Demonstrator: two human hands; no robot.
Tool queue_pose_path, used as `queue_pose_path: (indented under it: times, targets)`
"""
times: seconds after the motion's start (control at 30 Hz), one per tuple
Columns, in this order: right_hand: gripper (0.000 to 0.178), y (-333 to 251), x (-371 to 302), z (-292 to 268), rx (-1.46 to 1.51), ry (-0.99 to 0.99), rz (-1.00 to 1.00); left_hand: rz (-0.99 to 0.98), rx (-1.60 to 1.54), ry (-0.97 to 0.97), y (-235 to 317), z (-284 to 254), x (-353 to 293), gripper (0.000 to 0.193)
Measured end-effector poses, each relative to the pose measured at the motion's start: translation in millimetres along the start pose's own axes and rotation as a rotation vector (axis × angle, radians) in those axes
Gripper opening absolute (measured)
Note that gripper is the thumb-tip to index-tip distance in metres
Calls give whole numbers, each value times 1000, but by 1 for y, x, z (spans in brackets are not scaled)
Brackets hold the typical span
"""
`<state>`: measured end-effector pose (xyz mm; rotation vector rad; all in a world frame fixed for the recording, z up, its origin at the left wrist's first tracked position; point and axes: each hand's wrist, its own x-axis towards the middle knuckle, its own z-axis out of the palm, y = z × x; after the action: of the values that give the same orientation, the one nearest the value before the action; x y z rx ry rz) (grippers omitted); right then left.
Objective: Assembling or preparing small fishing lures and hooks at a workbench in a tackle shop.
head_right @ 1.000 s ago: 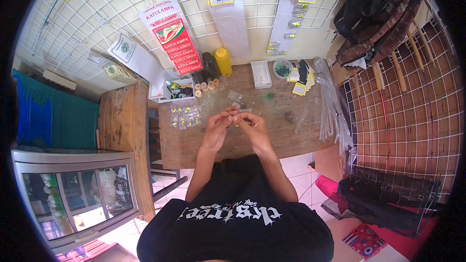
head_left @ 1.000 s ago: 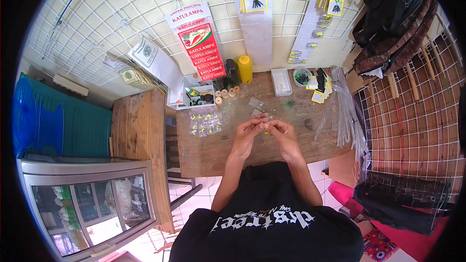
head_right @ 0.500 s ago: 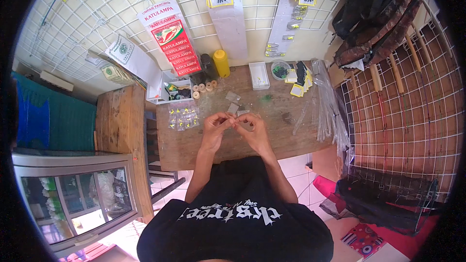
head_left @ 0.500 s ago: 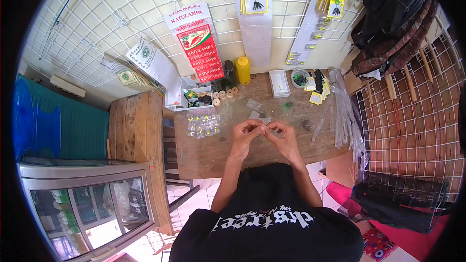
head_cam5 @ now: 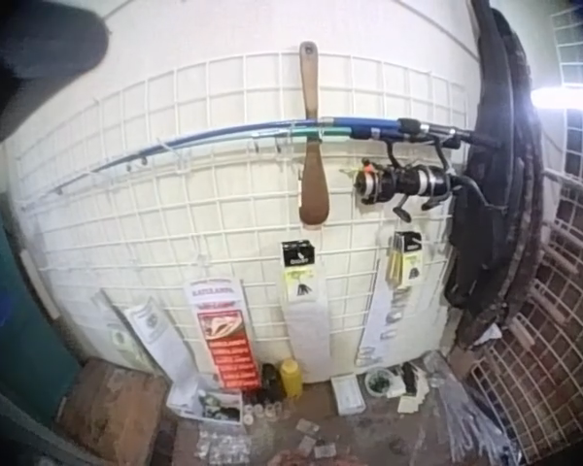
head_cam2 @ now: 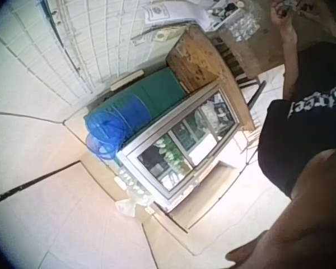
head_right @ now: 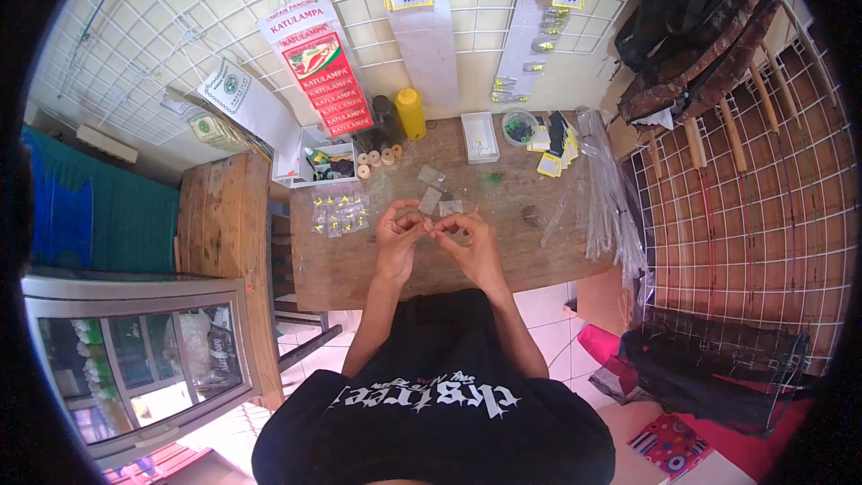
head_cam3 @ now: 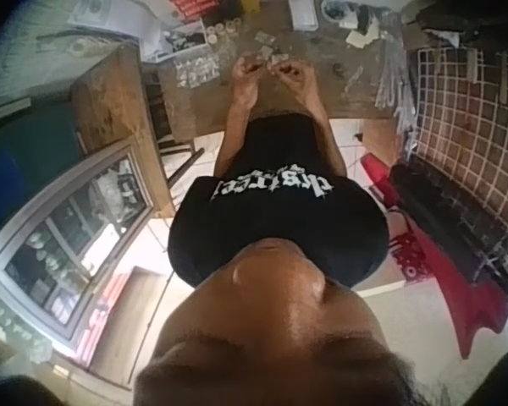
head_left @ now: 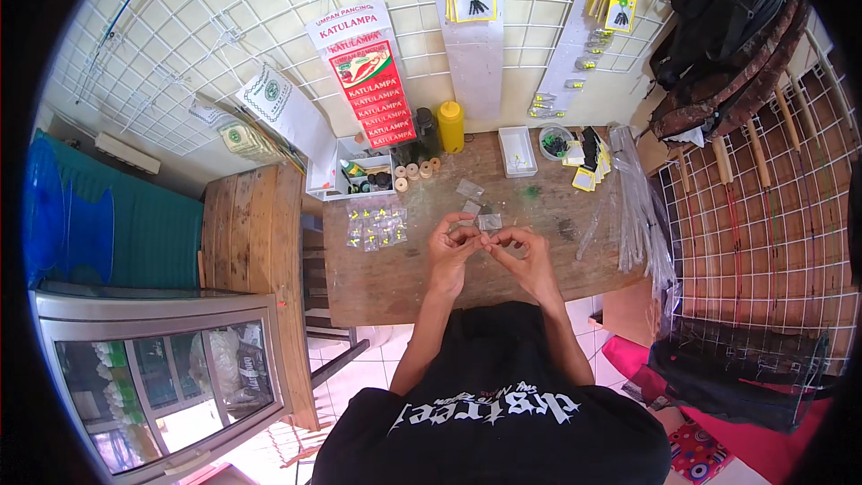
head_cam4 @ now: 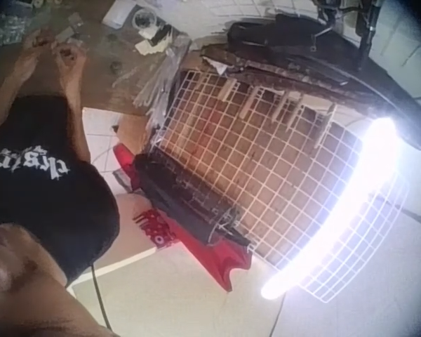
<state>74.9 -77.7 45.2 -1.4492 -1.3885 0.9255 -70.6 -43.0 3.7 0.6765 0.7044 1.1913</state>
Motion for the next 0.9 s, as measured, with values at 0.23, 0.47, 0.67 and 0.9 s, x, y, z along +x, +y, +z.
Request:
queue_pose_path:
  times: [0.23,0.47,0.67,0.9]
  targets:
    - [16,8,-9,-12,22,-32,38,-7,61,47,-1,13,-6,45]
    - [15,7,-12,-31,-58,19,52,-82,165,91,0,34,-6,54]
    - [12,20,-15,-48,9,49,75,-72,294,124,-1,48,-7,57]
    - [12,23,-21,-59,-76,103,-21,-42,282,167,-5,63,-9,55]
